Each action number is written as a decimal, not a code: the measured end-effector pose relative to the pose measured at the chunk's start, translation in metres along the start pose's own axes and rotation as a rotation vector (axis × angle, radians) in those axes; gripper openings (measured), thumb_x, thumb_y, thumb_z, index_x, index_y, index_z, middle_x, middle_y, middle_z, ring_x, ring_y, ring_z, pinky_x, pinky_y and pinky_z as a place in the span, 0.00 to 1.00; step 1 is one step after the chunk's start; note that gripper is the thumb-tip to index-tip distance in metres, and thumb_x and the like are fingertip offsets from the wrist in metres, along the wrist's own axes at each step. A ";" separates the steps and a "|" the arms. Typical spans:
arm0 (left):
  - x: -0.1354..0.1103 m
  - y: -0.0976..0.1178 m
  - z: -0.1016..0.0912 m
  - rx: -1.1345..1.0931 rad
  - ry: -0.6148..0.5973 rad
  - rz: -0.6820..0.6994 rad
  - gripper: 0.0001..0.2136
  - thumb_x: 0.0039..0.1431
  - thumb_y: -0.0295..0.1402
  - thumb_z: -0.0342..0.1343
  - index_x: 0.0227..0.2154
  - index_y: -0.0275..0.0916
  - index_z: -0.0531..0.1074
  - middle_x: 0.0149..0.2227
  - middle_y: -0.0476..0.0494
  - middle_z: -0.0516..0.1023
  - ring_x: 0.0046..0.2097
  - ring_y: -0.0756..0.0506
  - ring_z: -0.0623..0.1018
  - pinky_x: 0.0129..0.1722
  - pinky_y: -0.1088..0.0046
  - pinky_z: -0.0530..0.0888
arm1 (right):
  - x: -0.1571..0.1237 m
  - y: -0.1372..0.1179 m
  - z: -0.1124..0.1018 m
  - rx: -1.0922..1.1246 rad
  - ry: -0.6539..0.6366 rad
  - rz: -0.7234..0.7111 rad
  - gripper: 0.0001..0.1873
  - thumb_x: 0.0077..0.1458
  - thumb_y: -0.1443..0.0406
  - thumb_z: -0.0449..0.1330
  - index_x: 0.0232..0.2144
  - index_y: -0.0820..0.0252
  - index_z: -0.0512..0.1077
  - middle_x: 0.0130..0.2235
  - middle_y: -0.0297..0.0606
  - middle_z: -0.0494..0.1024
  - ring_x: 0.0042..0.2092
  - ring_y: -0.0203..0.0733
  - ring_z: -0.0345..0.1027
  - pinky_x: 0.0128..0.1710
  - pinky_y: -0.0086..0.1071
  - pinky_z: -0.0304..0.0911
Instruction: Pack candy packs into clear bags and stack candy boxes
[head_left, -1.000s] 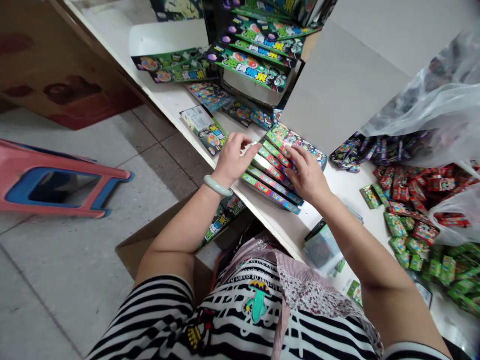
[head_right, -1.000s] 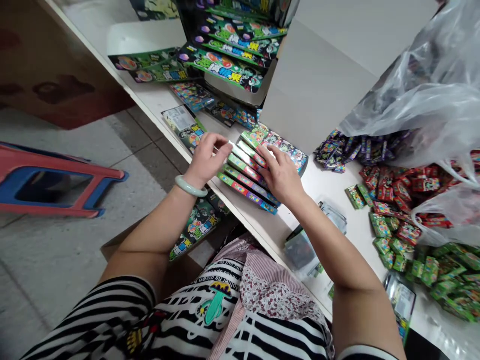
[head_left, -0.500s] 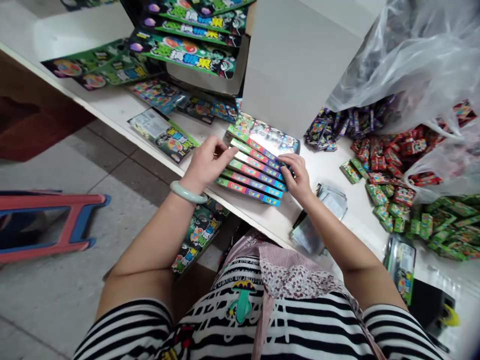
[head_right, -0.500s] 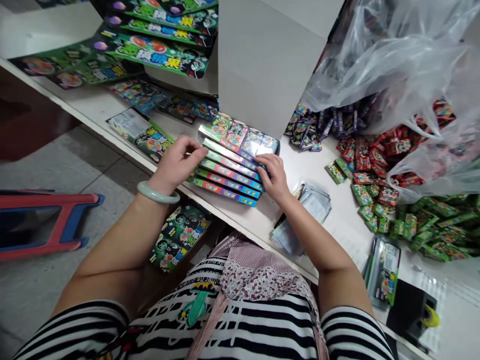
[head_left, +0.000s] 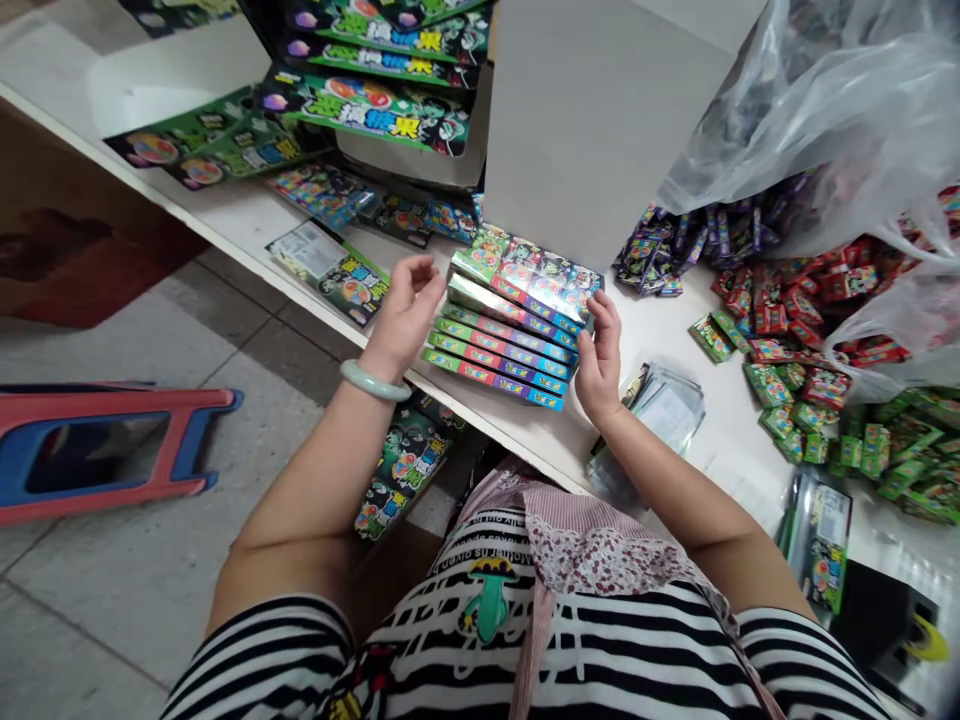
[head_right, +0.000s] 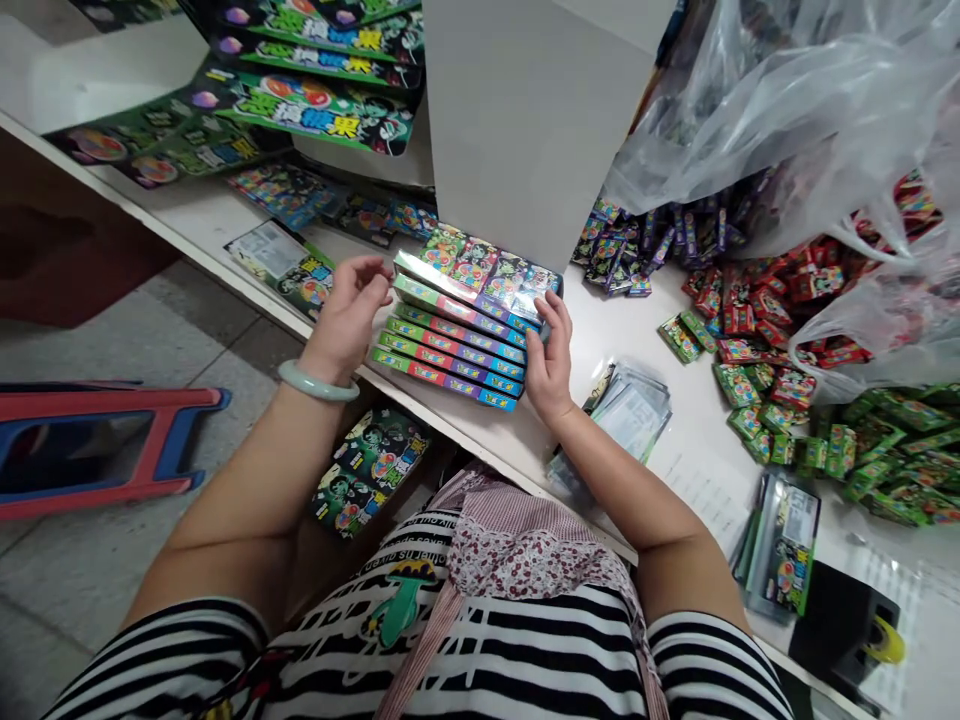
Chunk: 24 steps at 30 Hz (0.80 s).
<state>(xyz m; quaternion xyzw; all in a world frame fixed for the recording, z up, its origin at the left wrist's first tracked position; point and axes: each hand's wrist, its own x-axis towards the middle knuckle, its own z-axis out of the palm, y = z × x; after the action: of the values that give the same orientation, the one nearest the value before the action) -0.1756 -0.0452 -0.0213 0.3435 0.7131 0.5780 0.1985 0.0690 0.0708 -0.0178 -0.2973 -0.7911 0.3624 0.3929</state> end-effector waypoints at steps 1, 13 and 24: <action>0.005 0.008 0.001 0.017 -0.027 0.012 0.14 0.63 0.46 0.53 0.46 0.44 0.66 0.47 0.43 0.72 0.49 0.46 0.73 0.49 0.68 0.71 | 0.001 -0.002 0.001 -0.013 -0.013 -0.013 0.24 0.66 0.60 0.44 0.62 0.48 0.56 0.67 0.43 0.56 0.70 0.49 0.47 0.69 0.54 0.47; 0.022 0.025 -0.002 0.385 -0.155 -0.035 0.07 0.56 0.35 0.57 0.34 0.39 0.67 0.36 0.47 0.71 0.39 0.46 0.71 0.44 0.68 0.71 | 0.023 -0.016 -0.008 0.058 -0.306 -0.220 0.14 0.67 0.58 0.48 0.48 0.52 0.70 0.53 0.44 0.76 0.57 0.46 0.69 0.59 0.47 0.64; -0.001 0.067 0.019 0.821 -0.452 0.451 0.12 0.66 0.37 0.50 0.46 0.37 0.69 0.48 0.35 0.71 0.54 0.34 0.69 0.57 0.52 0.67 | 0.137 -0.034 0.003 -0.753 -0.658 -0.038 0.18 0.65 0.63 0.50 0.50 0.66 0.72 0.51 0.54 0.76 0.52 0.55 0.70 0.52 0.45 0.66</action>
<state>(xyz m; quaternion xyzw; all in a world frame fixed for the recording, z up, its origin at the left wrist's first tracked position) -0.1449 -0.0262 0.0386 0.6544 0.7288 0.1902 0.0672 -0.0102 0.1540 0.0644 -0.2740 -0.9543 0.1191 -0.0054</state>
